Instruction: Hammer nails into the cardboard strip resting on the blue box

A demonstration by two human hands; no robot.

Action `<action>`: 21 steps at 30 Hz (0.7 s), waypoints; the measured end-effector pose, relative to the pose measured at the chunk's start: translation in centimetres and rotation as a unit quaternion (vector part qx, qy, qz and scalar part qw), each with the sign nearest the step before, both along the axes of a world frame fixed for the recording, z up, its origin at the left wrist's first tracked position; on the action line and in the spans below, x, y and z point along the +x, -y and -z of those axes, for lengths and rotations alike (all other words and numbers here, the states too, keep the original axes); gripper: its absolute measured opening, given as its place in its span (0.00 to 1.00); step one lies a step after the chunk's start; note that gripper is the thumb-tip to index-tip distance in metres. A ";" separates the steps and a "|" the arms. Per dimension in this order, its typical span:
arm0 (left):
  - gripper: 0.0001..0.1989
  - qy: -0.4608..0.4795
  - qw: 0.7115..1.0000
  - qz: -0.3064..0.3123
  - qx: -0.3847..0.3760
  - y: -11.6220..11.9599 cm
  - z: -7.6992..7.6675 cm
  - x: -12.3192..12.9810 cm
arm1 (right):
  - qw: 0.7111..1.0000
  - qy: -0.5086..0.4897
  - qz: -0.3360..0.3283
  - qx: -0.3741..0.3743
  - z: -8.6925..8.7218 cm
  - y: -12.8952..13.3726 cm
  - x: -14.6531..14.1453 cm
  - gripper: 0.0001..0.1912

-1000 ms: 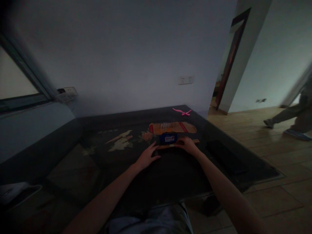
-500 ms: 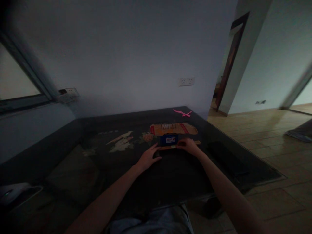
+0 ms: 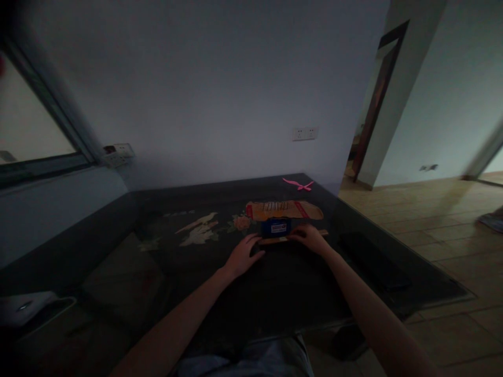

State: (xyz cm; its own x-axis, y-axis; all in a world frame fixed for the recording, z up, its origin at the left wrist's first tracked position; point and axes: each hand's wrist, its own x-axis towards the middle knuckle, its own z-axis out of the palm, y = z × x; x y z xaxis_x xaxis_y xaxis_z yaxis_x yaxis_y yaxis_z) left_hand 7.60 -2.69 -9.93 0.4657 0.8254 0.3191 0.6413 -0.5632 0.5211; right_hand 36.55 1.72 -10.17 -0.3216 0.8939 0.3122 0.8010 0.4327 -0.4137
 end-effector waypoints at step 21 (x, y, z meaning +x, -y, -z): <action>0.22 0.528 0.808 -0.099 -0.244 -2.6 0.8 -1.2 | 0.962 -0.251 -0.105 -0.013 -4.4 4.5 -17.1 0.13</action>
State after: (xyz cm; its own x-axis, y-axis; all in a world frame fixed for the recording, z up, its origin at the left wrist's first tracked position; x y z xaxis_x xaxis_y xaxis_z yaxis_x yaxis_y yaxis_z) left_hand 6.39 -0.14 -10.74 -0.0098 0.9977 0.0666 -0.2528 -0.0669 0.9652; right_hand 19.48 -2.74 -5.76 -0.3094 0.8355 0.4541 0.3937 0.5472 -0.7386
